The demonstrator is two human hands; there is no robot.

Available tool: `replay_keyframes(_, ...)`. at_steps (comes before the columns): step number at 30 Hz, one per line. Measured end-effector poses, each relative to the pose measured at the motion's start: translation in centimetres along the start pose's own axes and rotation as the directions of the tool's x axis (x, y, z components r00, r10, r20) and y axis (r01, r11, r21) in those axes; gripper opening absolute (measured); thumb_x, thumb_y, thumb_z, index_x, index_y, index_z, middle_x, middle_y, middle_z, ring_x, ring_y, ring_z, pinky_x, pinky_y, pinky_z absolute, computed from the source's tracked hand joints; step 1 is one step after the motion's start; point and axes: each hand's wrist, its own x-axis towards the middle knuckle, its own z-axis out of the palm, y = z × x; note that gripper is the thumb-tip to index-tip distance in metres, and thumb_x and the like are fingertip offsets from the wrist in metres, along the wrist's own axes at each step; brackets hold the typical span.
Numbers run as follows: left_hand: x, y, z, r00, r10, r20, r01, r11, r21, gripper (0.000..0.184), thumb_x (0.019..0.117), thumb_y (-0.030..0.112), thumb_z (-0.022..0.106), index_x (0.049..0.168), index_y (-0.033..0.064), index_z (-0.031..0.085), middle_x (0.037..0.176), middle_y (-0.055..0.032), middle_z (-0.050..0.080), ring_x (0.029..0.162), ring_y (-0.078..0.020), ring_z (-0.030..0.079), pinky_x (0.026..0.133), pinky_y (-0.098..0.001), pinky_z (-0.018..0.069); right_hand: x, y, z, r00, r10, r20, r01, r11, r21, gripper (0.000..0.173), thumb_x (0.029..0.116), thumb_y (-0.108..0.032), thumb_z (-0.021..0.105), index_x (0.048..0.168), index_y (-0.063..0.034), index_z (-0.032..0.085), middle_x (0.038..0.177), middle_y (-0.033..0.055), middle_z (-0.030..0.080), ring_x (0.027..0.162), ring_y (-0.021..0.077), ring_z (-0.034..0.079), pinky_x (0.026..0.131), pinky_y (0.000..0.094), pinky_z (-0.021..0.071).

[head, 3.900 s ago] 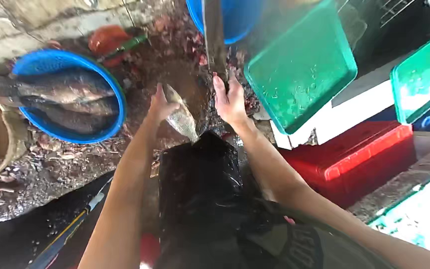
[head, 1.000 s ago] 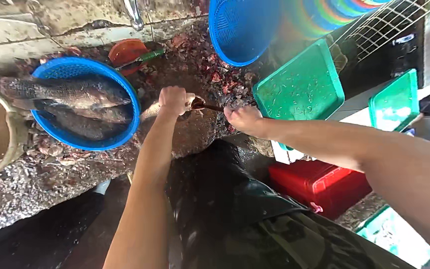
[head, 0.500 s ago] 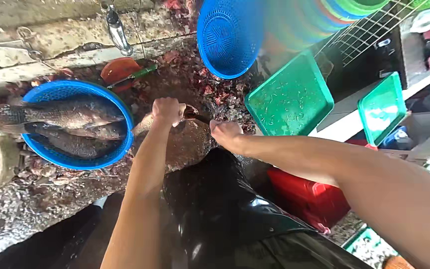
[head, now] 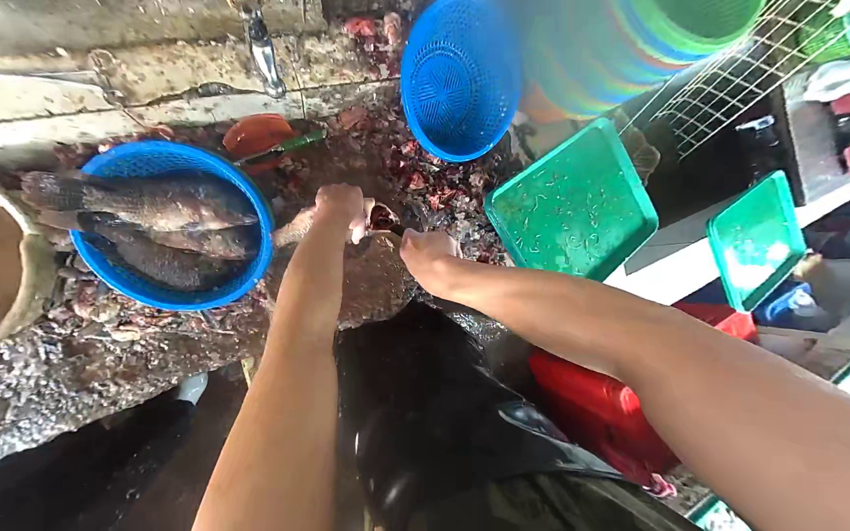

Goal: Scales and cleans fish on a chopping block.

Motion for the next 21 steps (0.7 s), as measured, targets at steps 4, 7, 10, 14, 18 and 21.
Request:
replay_keyframes(4, 0.3, -0.4, 0.1, 0.998, -0.046, 0.044, 0.048, 0.997, -0.057, 0.061, 0.0656, 0.046, 0.088, 0.106, 0.0036, 0.072, 0.118, -0.0212, 0.07, 0.112, -0.0417, 0.067, 0.085, -0.0693, 0.053, 2.4, -0.6, 0.6, 0.994, 0.04, -0.1, -0.033, 0.997, 0.071, 0.024, 0.1012, -0.001, 0.051, 0.125, -0.0012, 0.054, 0.103, 0.0246, 0.067, 0.094, 0.0464, 0.069, 0.066, 0.0598, 0.0549)
replay_keyframes(7, -0.1, -1.2, 0.2, 0.995, -0.072, 0.07, 0.081, 0.988, -0.132, 0.061, 0.0633, 0.047, 0.091, 0.101, 0.0034, 0.073, 0.116, -0.0218, 0.07, 0.111, -0.042, 0.067, 0.085, -0.0705, 0.0527, 3.5, 2.5, 2.4, 0.988, -0.03, -0.15, 0.051, 0.989, 0.137, 0.029, 0.104, -0.007, 0.047, 0.133, -0.0054, 0.051, 0.102, 0.0259, 0.069, 0.092, 0.0494, 0.07, 0.068, 0.0645, 0.0555)
replay_keyframes(10, -0.1, -2.0, 1.2, 0.997, -0.079, 0.015, 0.081, 0.976, -0.203, 0.064, 0.0574, 0.049, 0.093, 0.101, 0.0066, 0.073, 0.115, -0.0203, 0.07, 0.111, -0.0419, 0.067, 0.084, -0.0704, 0.0538, 5.1, 4.7, 3.0, 0.99, -0.053, -0.133, 0.081, 0.975, 0.209, 0.051, 0.0915, -0.011, 0.067, 0.138, -0.0039, 0.047, 0.108, 0.0253, 0.068, 0.097, 0.0469, 0.07, 0.076, 0.0653, 0.0567)
replay_keyframes(14, -0.3, -1.8, 1.5, 0.995, -0.096, 0.0, 0.094, 0.972, -0.215, 0.066, 0.0567, 0.047, 0.094, 0.103, 0.0059, 0.072, 0.116, -0.0219, 0.07, 0.112, -0.0436, 0.066, 0.085, -0.0713, 0.053, 4.7, 3.6, 0.1, 1.0, -0.001, 0.004, -0.001, 0.873, 0.487, 0.035, 0.0886, -0.015, 0.07, 0.117, 0.0016, 0.059, 0.105, 0.0238, 0.067, 0.09, 0.038, 0.07, 0.073, 0.0593, 0.0574)
replay_keyframes(18, -1.6, -0.8, 2.2, 0.996, -0.091, -0.022, 0.084, 0.969, -0.234, 0.064, 0.0571, 0.047, 0.094, 0.102, 0.0064, 0.073, 0.115, -0.0213, 0.07, 0.111, -0.0438, 0.066, 0.087, -0.072, 0.0519, 3.1, 1.8, -0.1, 0.996, 0.036, -0.082, 0.007, 0.877, 0.481, 0.035, 0.0895, -0.013, 0.07, 0.118, 0.0032, 0.059, 0.116, 0.0264, 0.065, 0.1, 0.0437, 0.068, 0.078, 0.0647, 0.056)
replay_keyframes(21, -5.1, 0.1, 3.3, 0.991, -0.131, -0.038, 0.116, 0.958, -0.264, 0.069, 0.0687, 0.047, 0.09, 0.121, 0.0086, 0.07, 0.123, -0.0222, 0.068, 0.115, -0.0445, 0.064, 0.091, -0.0711, 0.0519, 3.0, -0.4, 3.3, 0.971, -0.059, -0.232, 0.171, 0.848, 0.502, 0.052, 0.0988, -0.016, 0.064, 0.144, 0.0025, 0.049, 0.145, 0.0324, 0.05, 0.125, 0.0538, 0.055, 0.096, 0.0727, 0.0481)
